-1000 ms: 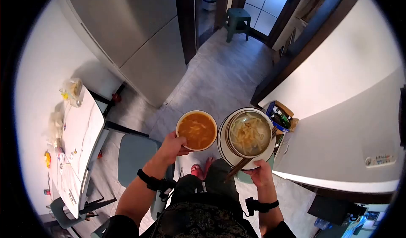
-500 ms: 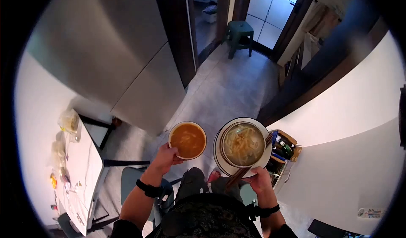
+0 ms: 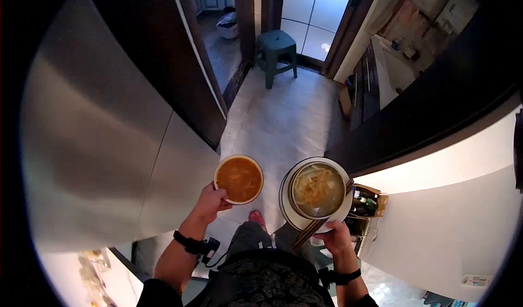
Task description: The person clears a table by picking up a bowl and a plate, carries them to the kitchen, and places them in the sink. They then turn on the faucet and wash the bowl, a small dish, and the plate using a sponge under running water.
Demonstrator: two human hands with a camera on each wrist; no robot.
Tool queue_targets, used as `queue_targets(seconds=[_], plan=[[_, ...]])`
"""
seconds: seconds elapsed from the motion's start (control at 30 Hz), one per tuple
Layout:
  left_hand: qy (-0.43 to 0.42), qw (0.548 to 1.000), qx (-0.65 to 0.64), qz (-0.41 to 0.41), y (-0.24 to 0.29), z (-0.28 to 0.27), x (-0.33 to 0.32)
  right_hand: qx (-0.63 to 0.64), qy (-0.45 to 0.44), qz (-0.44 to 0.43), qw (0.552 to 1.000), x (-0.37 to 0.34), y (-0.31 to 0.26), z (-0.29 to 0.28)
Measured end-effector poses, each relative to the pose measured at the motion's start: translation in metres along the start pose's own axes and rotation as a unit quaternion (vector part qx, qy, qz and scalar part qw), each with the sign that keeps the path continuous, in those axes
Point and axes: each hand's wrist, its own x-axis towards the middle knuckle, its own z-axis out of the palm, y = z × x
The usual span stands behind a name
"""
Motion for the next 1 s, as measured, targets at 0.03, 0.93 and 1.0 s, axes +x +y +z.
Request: queue_targets(seconds=[0.03, 0.93, 1.0], plan=[[-0.007, 1.0, -0.002, 0.008, 0.018, 0.001, 0.013, 0.006, 0.012, -0.003, 1.0, 0.014, -0.003, 0.01], [0.106, 0.987, -0.123, 0.018, 0.35, -0.003, 0.46, -0.099, -0.064, 0.074, 0.99, 0.518, -0.268, 0.33], [0.095, 0.985, -0.134, 0.048, 0.376, 0.0, 0.489, -0.101, -0.044, 0.068, 0.992, 0.554, -0.28, 0.353]])
